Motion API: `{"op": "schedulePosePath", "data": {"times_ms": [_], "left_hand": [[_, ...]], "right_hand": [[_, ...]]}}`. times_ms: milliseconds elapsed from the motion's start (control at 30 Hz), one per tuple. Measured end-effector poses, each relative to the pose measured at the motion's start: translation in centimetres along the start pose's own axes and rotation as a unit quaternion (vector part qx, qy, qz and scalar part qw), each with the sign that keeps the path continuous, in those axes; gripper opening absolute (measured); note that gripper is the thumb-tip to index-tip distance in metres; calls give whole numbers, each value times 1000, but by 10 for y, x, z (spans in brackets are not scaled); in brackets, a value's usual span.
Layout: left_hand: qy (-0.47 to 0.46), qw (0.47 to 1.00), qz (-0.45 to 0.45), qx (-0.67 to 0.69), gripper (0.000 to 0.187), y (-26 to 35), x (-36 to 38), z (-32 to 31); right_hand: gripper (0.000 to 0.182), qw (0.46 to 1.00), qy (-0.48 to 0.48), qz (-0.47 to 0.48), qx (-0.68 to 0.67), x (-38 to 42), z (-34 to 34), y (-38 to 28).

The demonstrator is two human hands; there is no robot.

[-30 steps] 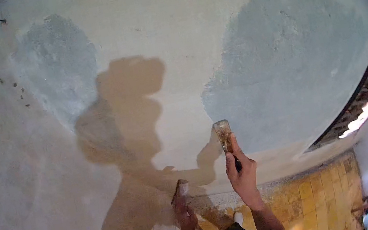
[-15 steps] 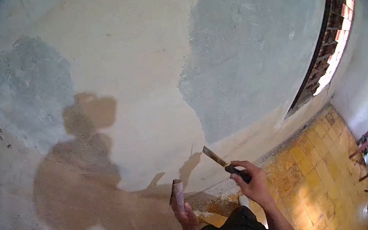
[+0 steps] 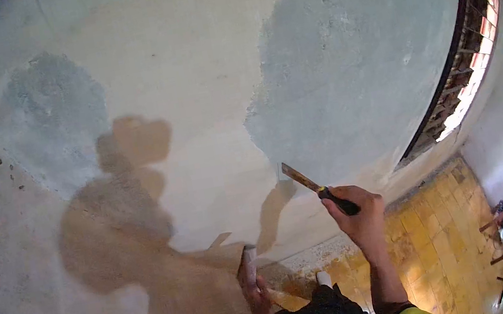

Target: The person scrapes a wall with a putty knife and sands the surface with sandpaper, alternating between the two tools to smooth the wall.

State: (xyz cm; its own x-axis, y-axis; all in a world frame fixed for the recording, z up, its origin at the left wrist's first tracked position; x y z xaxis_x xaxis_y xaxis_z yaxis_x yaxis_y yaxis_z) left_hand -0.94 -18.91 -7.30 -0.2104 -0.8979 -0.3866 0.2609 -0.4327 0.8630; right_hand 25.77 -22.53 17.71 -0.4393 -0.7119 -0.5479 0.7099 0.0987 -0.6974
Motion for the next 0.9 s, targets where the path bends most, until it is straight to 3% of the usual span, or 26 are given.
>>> {"op": "schedulePosePath", "data": {"times_ms": [67, 200, 300, 400, 500, 600, 667, 733, 767, 800, 867, 900], "left_hand": [[5, 1000, 15, -1, 54, 14, -2, -3], [9, 999, 43, 5, 53, 3, 10, -11], [-1, 995, -3, -104, 52, 8, 12, -9], [32, 998, 21, -41, 50, 14, 10, -11], [21, 1000, 17, -14, 50, 9, 5, -20], [25, 994, 19, -109, 51, 10, 6, -28], [75, 997, 1, -9, 52, 46, -7, -30], [82, 996, -17, -32, 54, 46, -1, -37], [77, 995, -36, -53, 55, 45, 1, -41], [87, 994, -35, -55, 55, 46, -3, -41], [-44, 973, -158, -165, 58, 64, -14, -49], [-38, 973, -155, -167, 58, 72, -26, -46]], "right_hand": [[19, 998, -21, -42, -31, -4, 4, 5], [20, 996, -50, -25, -73, -10, -13, 16], [19, 999, -32, 20, -22, -7, -5, 8], [19, 999, -17, -3, -29, -12, -2, 12], [21, 995, -78, 39, -57, -11, -27, 17], [20, 993, -58, 53, -85, -5, -27, 10], [20, 990, -96, 30, -95, 6, -31, 21], [19, 948, -181, -133, -224, 27, -42, 42], [18, 934, -208, -166, -239, 38, -50, 54], [18, 933, -215, -160, -240, 47, -56, 64], [21, 915, -284, -144, -248, 66, -70, 80], [21, 914, -289, -141, -248, 75, -71, 89]]}}
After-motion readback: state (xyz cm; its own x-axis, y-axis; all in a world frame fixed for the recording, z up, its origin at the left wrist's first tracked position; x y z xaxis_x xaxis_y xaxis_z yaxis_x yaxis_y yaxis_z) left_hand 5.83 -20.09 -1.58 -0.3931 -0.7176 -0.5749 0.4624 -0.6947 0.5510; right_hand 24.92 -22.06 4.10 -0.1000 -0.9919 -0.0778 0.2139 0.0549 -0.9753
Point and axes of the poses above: each hand's wrist, its own x-axis away from the middle knuckle, its own z-axis out of the back of the hand, y = z × x, the point moved 4 cm from there along -x, towards the middle knuckle, and after that the axes turned 4 degrees about -y, right-handed, at the moved point
